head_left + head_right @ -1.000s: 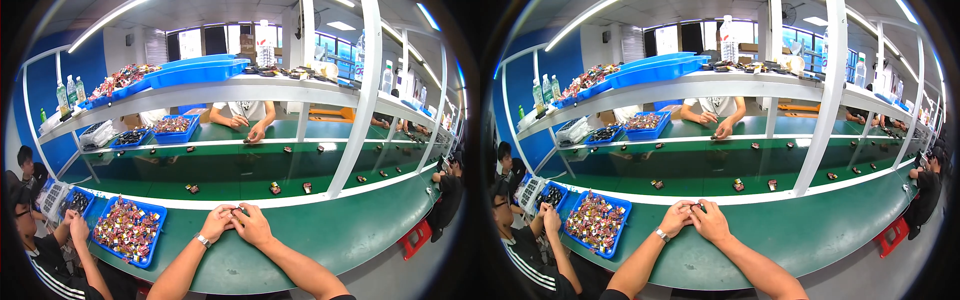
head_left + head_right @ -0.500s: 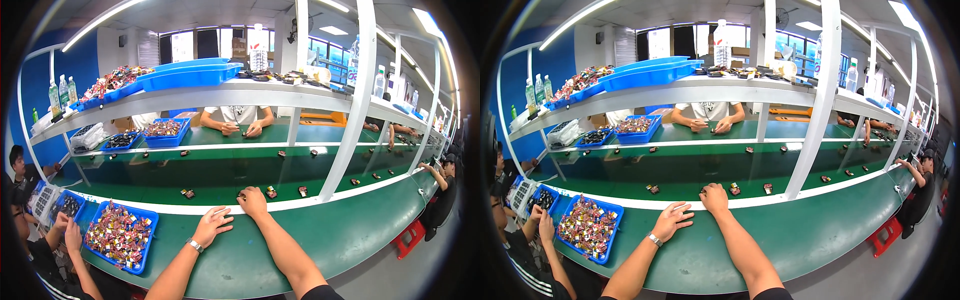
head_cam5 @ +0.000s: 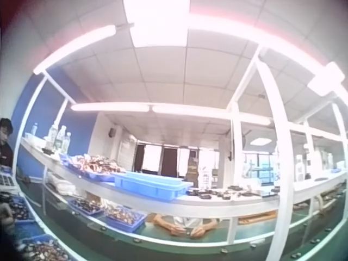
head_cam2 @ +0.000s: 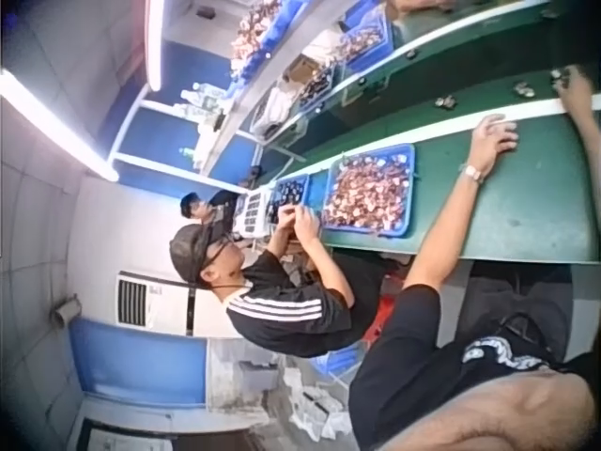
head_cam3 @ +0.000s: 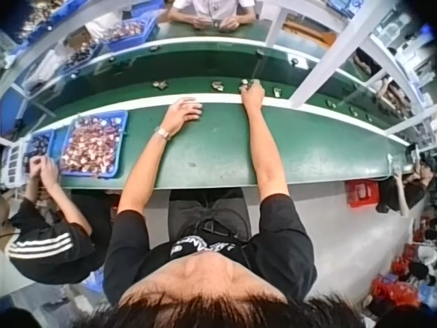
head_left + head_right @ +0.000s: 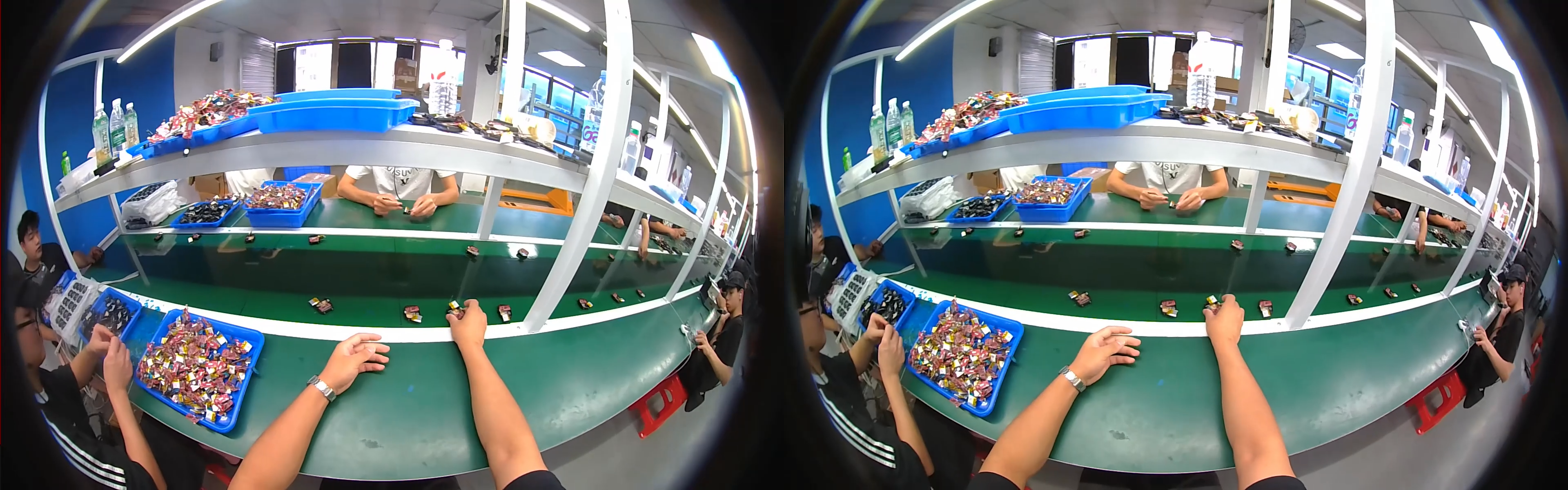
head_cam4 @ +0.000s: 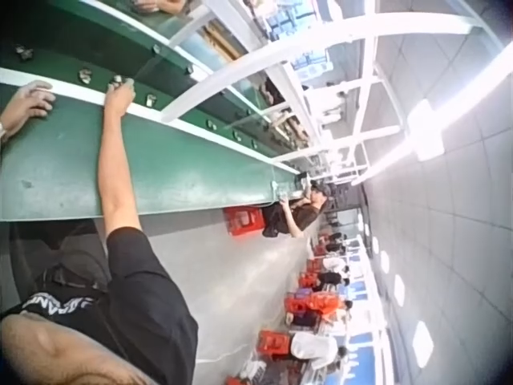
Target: The recorder is assembling small electronic or plastic components on an assembly line.
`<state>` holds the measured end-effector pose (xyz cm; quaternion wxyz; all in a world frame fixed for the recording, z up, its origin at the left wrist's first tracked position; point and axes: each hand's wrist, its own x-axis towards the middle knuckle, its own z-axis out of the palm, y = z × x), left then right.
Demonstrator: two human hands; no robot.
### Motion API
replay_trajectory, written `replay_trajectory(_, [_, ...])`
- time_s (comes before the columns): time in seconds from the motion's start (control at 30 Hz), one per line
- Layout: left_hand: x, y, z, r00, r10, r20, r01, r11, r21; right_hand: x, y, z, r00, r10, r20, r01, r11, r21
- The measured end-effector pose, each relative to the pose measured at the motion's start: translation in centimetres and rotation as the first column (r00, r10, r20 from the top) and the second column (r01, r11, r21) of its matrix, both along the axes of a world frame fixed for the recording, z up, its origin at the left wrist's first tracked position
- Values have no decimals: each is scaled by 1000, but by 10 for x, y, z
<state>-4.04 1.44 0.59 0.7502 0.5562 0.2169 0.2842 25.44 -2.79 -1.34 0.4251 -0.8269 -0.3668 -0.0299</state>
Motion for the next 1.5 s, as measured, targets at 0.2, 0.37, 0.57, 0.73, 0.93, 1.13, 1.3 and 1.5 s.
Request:
replay_trajectory(0.2, [0,3,-3,1000,4,-20,-5,1000,-16,-59,-52,20,854,512,-88,-481,843,240])
replay_trajectory(0.37, [-8,12,-9,977,-212,24,214,969,-126,-109,-69,48,548,829,116,-836,540,94])
replay_trajectory(0.57, [-5,8,-2,941,-339,-7,339,941,-1,-112,-71,51,524,850,58,-850,526,-23])
replay_trajectory(0.73, [0,3,-2,975,-221,20,222,974,-56,-108,-75,54,583,746,324,-795,606,34])
replay_trajectory(0.93, [-3,0,0,994,-110,-25,108,993,-51,-124,-62,37,655,628,421,-714,696,72])
replay_trajectory(1.13, [2,1,-3,996,-88,12,89,993,-79,-118,-59,38,537,630,561,-759,651,-6])
replay_trajectory(1.3, [0,-1,1,998,-66,3,66,995,-74,-121,-59,43,533,706,466,-779,624,-56])
replay_trajectory(1.5, [4,-2,1,994,-94,-48,93,995,-23,-111,-58,41,527,760,381,-793,601,-102])
